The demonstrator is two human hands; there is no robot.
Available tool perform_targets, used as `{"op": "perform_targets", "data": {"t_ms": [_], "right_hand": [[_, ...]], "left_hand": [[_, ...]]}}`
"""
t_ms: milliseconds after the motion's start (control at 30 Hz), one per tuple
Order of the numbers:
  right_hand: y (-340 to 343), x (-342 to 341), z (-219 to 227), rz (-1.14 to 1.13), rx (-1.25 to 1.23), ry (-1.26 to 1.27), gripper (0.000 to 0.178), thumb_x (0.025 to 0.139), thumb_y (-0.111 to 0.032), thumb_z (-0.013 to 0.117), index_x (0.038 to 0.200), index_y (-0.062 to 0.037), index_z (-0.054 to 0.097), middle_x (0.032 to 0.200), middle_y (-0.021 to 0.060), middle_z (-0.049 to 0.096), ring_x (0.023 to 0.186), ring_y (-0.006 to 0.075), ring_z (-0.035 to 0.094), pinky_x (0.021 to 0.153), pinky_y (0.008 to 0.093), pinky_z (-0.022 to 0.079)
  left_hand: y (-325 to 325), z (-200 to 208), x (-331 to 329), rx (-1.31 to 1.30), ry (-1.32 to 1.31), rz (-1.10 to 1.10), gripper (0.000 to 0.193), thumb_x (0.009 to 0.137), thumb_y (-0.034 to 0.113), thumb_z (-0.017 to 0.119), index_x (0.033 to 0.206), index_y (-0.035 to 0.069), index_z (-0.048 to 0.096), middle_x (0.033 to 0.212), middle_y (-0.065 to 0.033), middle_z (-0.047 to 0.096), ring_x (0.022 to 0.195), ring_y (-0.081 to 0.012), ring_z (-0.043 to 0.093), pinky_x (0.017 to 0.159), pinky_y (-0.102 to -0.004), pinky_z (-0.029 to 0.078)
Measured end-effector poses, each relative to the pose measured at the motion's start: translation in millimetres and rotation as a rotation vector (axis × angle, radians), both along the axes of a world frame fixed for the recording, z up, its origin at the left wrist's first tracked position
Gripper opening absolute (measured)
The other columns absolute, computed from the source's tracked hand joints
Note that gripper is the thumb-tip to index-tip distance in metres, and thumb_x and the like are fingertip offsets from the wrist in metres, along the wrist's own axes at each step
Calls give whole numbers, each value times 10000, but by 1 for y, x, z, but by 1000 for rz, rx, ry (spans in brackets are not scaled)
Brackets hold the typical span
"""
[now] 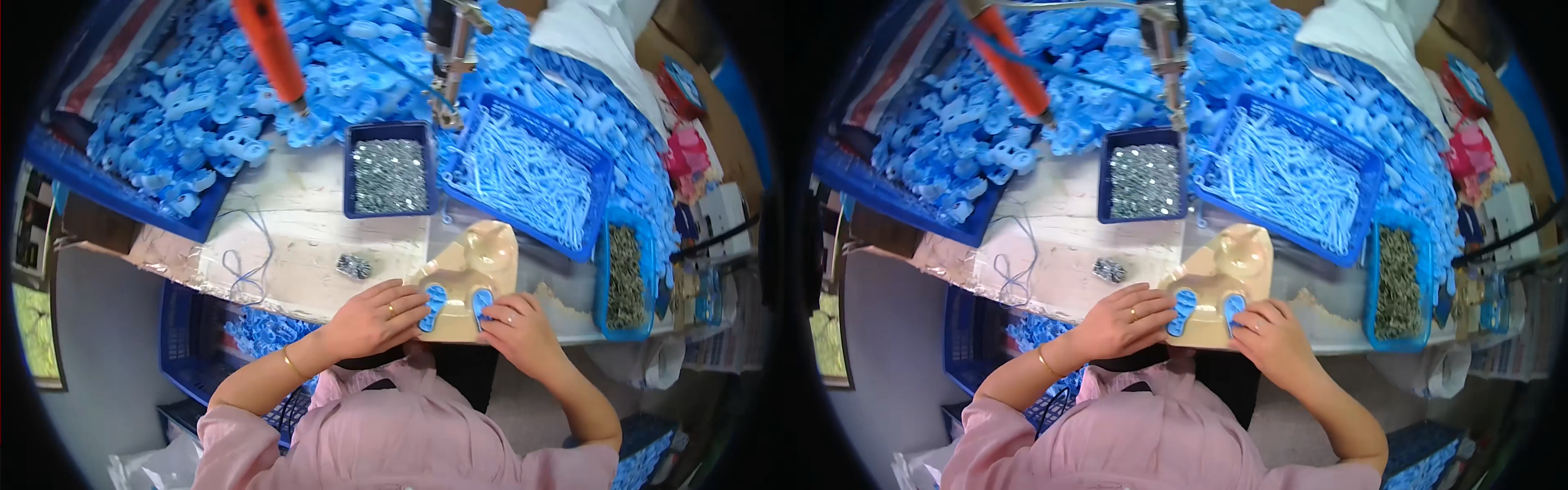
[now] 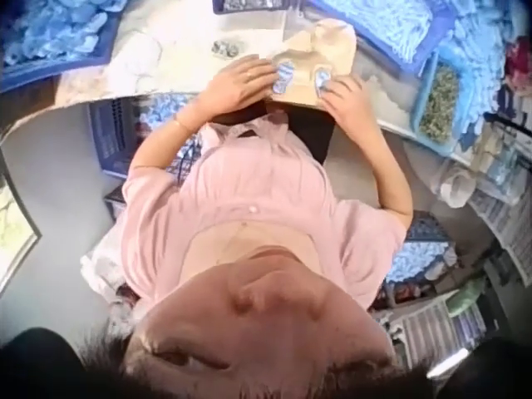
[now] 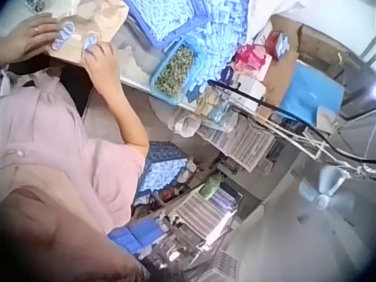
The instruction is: Assembling small blue plastic toy components using a pneumatic tool and storage bins at a factory workbench.
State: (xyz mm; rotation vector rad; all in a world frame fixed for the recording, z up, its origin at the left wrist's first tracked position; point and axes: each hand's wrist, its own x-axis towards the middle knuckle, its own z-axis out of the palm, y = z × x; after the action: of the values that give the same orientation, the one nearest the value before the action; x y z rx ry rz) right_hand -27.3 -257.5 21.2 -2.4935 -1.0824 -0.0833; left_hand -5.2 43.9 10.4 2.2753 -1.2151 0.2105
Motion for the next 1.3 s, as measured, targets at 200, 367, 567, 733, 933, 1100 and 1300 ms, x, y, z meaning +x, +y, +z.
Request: {"op": "perform_targets", "data": {"t_ms": [200, 367, 567, 733, 933, 1100, 1300], "right_hand": [[6, 5, 22, -155, 136, 44, 179, 755, -117, 799, 902, -64, 711, 1003, 48, 691, 972, 268, 625, 852, 405, 495], [24, 19, 29, -191, 203, 78, 139, 771, -55, 774, 893, -44, 708, 930, 68, 701, 904, 282, 644, 803, 387, 513], [30, 16, 24, -118, 155, 173, 120, 785, -57, 772, 884, -37, 707, 946, 78, 704, 922, 289, 649, 805, 393, 521], [16, 3, 24, -196, 192, 209, 104, 801, -72, 763, 890, -46, 715, 930, 83, 710, 895, 284, 652, 801, 380, 520], [11, -1, 31, -272, 254, 211, 100, 805, -69, 762, 896, -51, 724, 916, 91, 715, 870, 284, 650, 790, 373, 521], [12, 2, 41, -288, 296, 109, 110, 778, -34, 770, 877, -44, 723, 914, 95, 719, 861, 288, 648, 765, 379, 508], [18, -1, 54, -331, 299, 109, 83, 805, -8, 743, 885, -15, 720, 931, 90, 720, 892, 270, 657, 806, 365, 510]], "left_hand": [[92, -23, 83, -99, -123, 567, 270, 875, 25, 646, 1142, 66, 650, 1159, -132, 674, 1053, -314, 642, 906, -416, 502], [134, 10, 228, -82, -306, 752, 431, 884, 0, 601, 1301, 98, 556, 1373, -114, 580, 1246, -325, 552, 988, -415, 470], [121, 19, 300, 485, -548, 658, 304, 881, 97, 621, 1181, 136, 591, 1445, -65, 536, 1343, -280, 483, 1116, -443, 385], [113, 28, 244, 490, -555, 539, 219, 875, 116, 604, 1093, 119, 591, 1103, -67, 627, 1123, -275, 576, 1046, -417, 425], [114, 29, 97, 423, -440, 416, 166, 770, 139, 673, 881, 108, 553, 795, -46, 547, 777, -250, 572, 656, -387, 462], [68, 43, -5, 314, -217, 171, 216, 739, 167, 703, 882, 118, 549, 775, -18, 509, 759, -191, 552, 676, -340, 447], [-23, 24, -20, 182, -230, -16, 171, 786, 178, 643, 922, 110, 566, 796, -5, 525, 796, -177, 557, 718, -316, 443]]}}
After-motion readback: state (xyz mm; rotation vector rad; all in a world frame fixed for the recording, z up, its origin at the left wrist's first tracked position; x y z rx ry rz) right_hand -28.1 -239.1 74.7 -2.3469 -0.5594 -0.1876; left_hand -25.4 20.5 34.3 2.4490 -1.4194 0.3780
